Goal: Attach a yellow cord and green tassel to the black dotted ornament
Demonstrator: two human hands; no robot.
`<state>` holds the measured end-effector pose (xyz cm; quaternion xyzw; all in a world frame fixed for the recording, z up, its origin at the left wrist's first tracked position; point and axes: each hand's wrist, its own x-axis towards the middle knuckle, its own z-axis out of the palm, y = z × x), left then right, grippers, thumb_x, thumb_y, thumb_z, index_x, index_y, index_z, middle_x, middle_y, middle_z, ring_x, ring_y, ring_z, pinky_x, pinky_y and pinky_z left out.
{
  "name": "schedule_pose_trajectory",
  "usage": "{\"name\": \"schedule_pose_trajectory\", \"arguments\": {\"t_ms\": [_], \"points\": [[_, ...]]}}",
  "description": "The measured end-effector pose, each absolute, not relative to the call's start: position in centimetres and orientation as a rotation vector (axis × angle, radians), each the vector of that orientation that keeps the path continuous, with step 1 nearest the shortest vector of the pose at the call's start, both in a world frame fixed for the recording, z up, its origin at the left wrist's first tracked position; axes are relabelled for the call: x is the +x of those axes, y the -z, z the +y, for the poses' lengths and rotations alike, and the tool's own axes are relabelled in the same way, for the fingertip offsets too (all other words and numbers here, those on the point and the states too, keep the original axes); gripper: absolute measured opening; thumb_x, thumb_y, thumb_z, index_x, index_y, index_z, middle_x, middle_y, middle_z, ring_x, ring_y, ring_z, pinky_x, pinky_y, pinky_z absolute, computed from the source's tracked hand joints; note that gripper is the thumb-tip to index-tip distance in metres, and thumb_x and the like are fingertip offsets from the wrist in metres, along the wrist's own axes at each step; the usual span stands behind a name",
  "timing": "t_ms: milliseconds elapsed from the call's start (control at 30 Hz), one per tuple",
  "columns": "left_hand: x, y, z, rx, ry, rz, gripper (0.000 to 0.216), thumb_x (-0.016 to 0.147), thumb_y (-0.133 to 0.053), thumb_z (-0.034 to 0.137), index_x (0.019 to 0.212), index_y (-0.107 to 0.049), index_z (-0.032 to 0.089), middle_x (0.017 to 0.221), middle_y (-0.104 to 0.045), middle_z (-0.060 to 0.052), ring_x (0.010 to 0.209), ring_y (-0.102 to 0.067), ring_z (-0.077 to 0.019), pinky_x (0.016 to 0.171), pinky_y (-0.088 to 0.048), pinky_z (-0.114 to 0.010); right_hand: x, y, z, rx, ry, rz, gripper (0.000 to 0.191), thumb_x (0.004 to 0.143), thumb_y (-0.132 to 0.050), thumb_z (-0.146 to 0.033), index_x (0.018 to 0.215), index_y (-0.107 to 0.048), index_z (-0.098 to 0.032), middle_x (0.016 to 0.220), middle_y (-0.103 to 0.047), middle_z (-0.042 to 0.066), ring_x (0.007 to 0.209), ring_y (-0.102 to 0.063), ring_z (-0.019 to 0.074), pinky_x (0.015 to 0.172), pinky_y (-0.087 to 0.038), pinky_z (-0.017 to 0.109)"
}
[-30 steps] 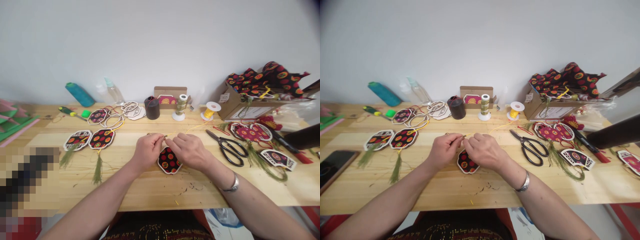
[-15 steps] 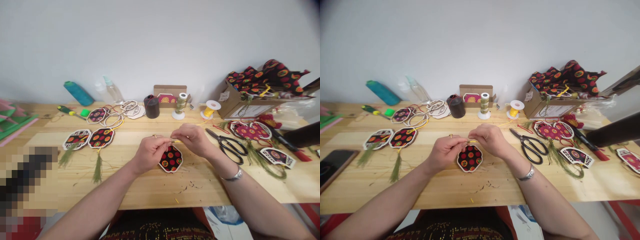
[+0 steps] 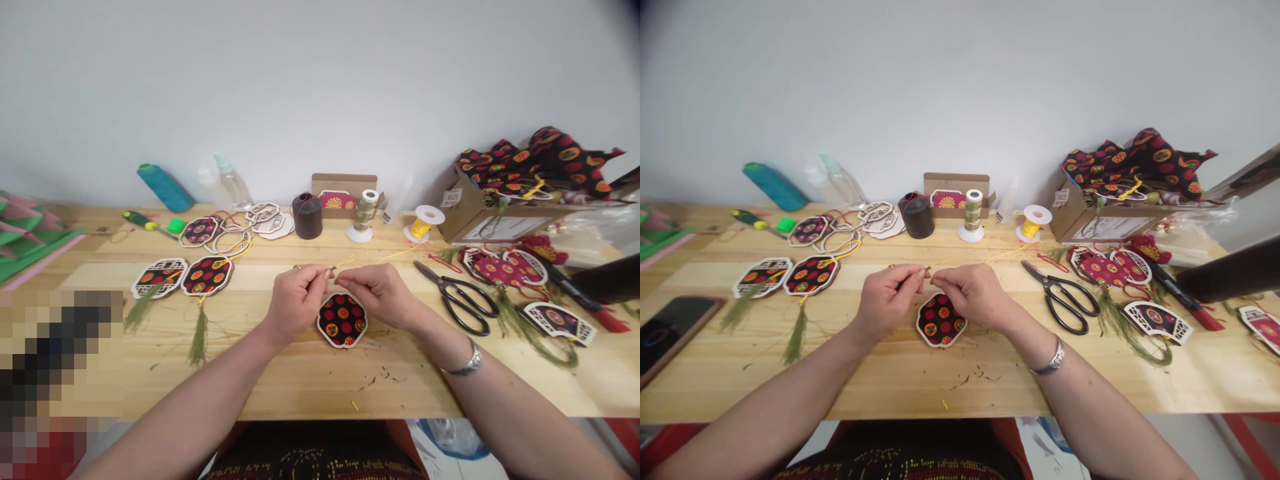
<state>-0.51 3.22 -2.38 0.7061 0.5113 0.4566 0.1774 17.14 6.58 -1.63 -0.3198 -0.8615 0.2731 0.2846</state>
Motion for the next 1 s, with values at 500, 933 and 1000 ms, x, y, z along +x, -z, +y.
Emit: {"name": "schedule_pose_trajectory", "arguments": {"t_ms": [500, 933, 1000], "points": [[-0.5, 2.5, 3.5, 2.067, -1.166, 1.531, 0.018, 0.083, -0.050, 0.017, 0.074, -0.066, 0.016, 0.059, -0.066, -0.001, 0.056, -0.060, -0.0130, 0.058, -0.045, -0.024, 17.1, 2.1, 6.0, -0.711, 0.262, -2.519, 0.020, 0.086, -0.044, -0.011, 0.076, -0.061, -0.016, 0.055, -0.051, -0.002, 0.052, -0.039, 0.0115, 0.050, -0.023, 0.028], [-0.3, 2.1, 3.2, 2.115, -0.954, 1.143, 0.020, 0.087, -0.051, 0.019, 0.074, -0.066, 0.018, 0.062, -0.065, 0.000, 0.057, -0.057, -0.0104, 0.057, -0.044, -0.022, 18.3, 0.9, 7.2, -0.618, 0.071, -2.447, 0.022, 0.092, -0.043, -0.013, 0.082, -0.063, -0.015, 0.062, -0.057, 0.001, 0.060, -0.045, 0.0120, 0.053, -0.033, 0.025], [-0.4, 2.1, 3.1, 2.081, -0.991, 1.113, 0.020, 0.087, -0.051, 0.020, 0.075, -0.067, 0.018, 0.061, -0.063, 0.000, 0.057, -0.056, -0.0104, 0.058, -0.045, -0.022, 18.3, 1.4, 7.7, -0.668, -0.208, -2.345, 0.019, 0.090, -0.048, -0.015, 0.081, -0.065, -0.015, 0.067, -0.062, 0.002, 0.063, -0.051, 0.0111, 0.058, -0.038, 0.023]]}}
